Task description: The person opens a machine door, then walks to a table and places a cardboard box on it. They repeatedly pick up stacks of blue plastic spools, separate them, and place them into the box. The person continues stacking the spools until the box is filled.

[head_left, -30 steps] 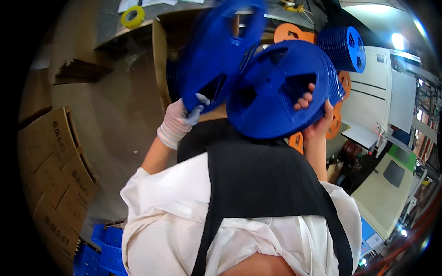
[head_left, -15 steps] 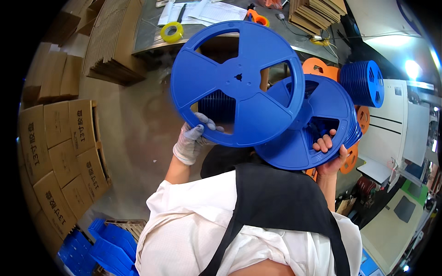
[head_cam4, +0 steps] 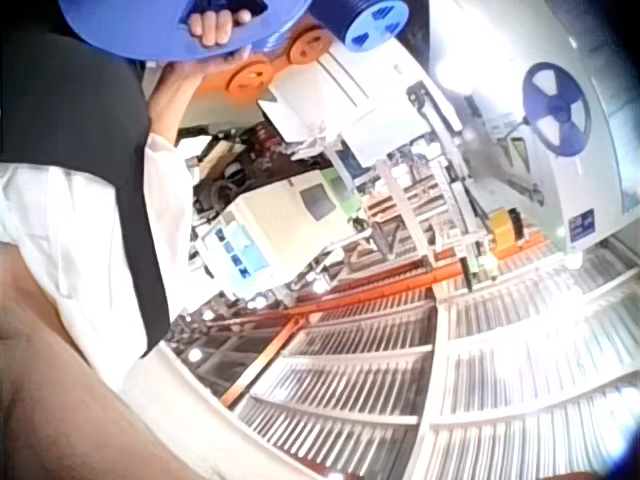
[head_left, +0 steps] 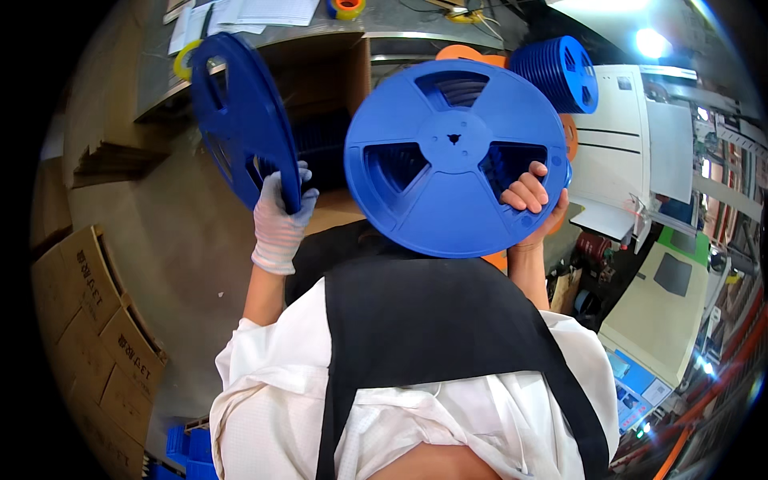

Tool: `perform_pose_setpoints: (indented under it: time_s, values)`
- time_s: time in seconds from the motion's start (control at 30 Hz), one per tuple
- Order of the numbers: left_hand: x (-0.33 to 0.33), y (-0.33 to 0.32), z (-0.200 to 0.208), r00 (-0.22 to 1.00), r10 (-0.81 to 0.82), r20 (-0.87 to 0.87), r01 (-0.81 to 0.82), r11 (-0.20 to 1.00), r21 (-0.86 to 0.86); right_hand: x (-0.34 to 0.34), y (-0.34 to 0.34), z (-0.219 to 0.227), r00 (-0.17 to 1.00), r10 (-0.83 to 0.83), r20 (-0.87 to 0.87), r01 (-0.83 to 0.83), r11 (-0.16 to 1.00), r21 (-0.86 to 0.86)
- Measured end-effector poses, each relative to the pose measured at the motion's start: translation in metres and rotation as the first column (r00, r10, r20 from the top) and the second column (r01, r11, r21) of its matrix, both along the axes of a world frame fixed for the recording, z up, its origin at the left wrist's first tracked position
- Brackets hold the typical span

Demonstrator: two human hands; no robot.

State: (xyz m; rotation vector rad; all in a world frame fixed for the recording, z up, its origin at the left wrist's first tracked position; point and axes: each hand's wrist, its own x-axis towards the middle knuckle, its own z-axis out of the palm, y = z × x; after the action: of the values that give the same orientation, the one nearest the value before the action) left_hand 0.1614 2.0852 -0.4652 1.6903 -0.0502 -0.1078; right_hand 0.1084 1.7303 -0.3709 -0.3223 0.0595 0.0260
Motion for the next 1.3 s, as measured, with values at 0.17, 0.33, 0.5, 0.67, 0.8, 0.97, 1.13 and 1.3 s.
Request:
perform_pose_setpoints:
  time_s: [0.17, 0.33, 0.5, 0.67, 0.8, 0.97, 1.13, 1.3]
  values:
    - [-0.006, -0.015, -0.015, 0.773, -0.388, 0.503, 0.125, 0.869, 0.478, 0.002, 0.005, 0.004, 0.999, 0.039, 0.002, -0.039, 0.999, -0.016]
    - [-0.001, -0.052, -0.004, 0.564, -0.681, 0.468, 0.46, 0.729, 0.507, 0.003, 0.005, 0.003, 0.995, 0.093, -0.025, -0.094, 0.995, -0.039]
    - [-0.001, -0.051, -0.009, 0.608, -0.702, 0.371, 0.588, 0.712, 0.384, 0.003, 0.001, 0.006, 0.995, 0.062, -0.085, -0.069, 0.993, -0.091]
    - [-0.001, -0.034, 0.008, 0.804, -0.572, 0.161, 0.574, 0.818, 0.036, 0.007, 0.003, 0.013, 0.906, -0.253, -0.339, 0.102, 0.908, -0.407]
    - [0.012, -0.004, 0.034, 0.89, -0.369, -0.267, 0.147, 0.788, -0.598, 0.006, 0.006, 0.012, 0.963, -0.062, -0.262, -0.022, 0.951, -0.307]
    - [0.016, 0.038, 0.017, 0.915, -0.165, -0.368, -0.278, 0.403, -0.872, 0.0, 0.009, 0.014, 0.956, -0.116, -0.27, 0.011, 0.932, -0.362]
    - [-0.004, 0.064, -0.001, 0.938, -0.014, -0.347, -0.326, 0.311, -0.893, -0.002, 0.013, 0.019, 0.938, -0.158, -0.308, 0.026, 0.92, -0.392]
    - [-0.016, 0.064, 0.002, 0.956, 0.008, -0.294, -0.287, 0.248, -0.925, -0.006, 0.016, 0.015, 0.921, -0.168, -0.35, -0.001, 0.901, -0.434]
